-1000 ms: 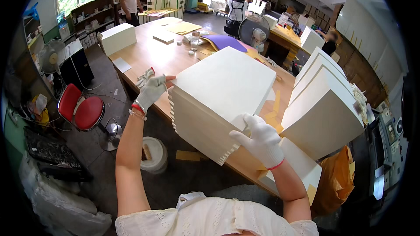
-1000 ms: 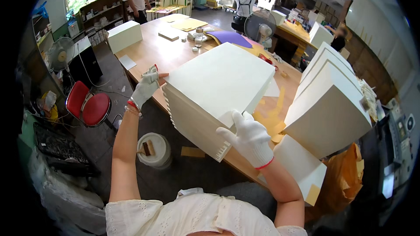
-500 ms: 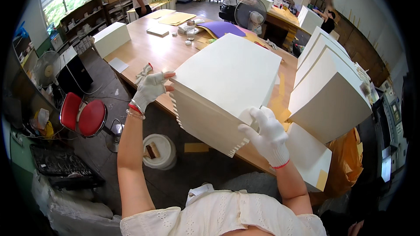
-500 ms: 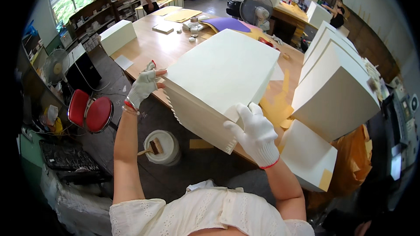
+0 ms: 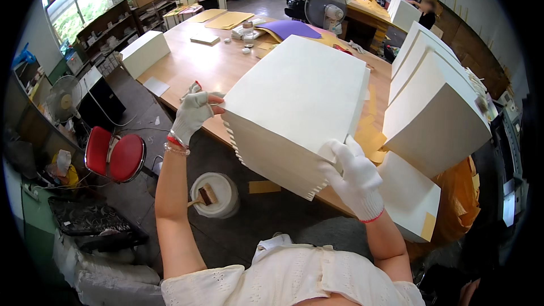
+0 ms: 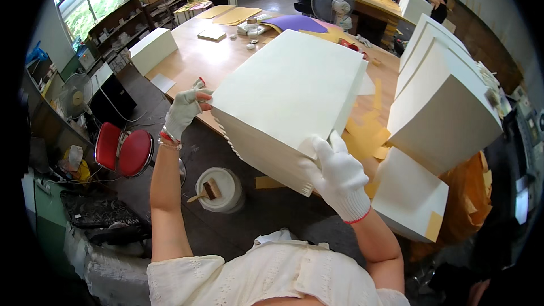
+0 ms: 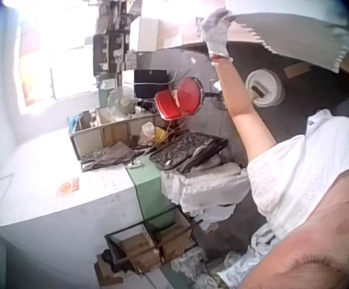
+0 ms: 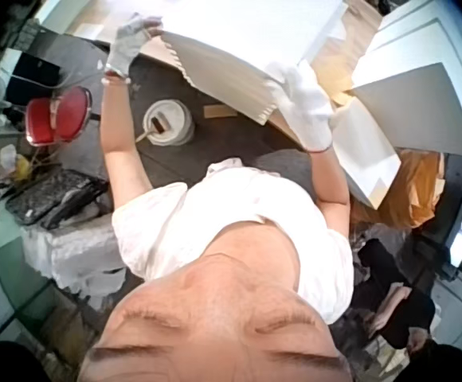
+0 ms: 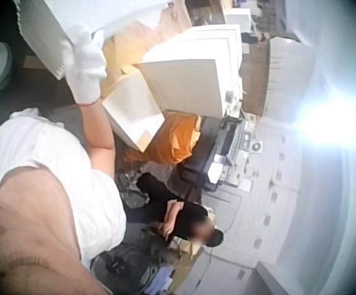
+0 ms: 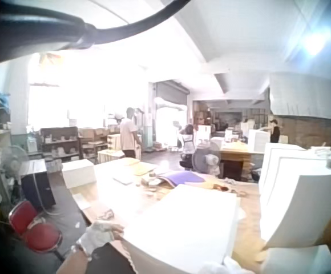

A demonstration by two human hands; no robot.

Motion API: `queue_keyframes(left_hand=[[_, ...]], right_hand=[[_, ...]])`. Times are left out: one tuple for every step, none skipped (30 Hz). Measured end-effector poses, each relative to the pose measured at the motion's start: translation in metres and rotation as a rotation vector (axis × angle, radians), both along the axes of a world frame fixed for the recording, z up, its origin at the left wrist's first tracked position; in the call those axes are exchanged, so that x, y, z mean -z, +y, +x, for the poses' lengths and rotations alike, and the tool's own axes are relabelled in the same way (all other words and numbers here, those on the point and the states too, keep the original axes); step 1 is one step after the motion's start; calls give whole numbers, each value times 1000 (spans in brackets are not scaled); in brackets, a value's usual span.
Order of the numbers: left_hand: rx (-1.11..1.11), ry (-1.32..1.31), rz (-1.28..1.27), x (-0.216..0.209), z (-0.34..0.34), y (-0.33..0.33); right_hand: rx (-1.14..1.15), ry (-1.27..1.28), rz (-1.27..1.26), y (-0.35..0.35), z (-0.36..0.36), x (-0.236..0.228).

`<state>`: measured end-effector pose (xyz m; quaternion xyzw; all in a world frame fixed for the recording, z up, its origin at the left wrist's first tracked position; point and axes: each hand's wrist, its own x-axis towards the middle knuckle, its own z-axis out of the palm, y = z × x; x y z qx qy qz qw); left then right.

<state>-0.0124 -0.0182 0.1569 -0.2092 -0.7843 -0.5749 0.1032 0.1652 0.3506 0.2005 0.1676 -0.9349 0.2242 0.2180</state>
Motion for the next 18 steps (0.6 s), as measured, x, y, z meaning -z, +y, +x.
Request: queue_keyframes(left_hand=[[23,-23,55,0,-1,1],[23,-28,60,2,-2,0],[23,-33,65,4,-3,-1],[26,-39,72,9,-4,-3],[41,-87,129,15,-4,-5],[38,-30,139,22,-3,-6],[40,28,152,27,-3,-2],[42,85,164,30,-2,0],[33,52,167,31,-1,0],[26,21,173,29,0,2],[19,-11,179,28,1,3],[26,-19,186,29,2,2],[34,-23,194,28,2,2],[42,-27,201,28,1,1],[28,-50,172,26,1,-1],[16,-75,143,26,0,-4],[6,-101,114,25,-1,-4],[5,-74,138,25,0,-3]], right_hand=[[1,0,-3,0,0,1],[4,2,7,0,0,2],[8,3,17,0,0,3],[15,2,28,0,1,4],[15,12,36,0,1,5],[16,21,43,-1,1,6],[20,31,53,-1,1,6],[29,42,62,-1,1,8],[38,54,71,-1,1,9],[48,67,82,-1,1,9],[54,58,76,-1,2,9],[59,49,69,-2,4,8],[65,45,61,-3,4,6],[60,61,65,-3,3,7],[56,76,68,-2,2,9],[54,88,72,-1,2,11],[58,81,74,-1,2,11],[62,74,77,-2,2,11]])
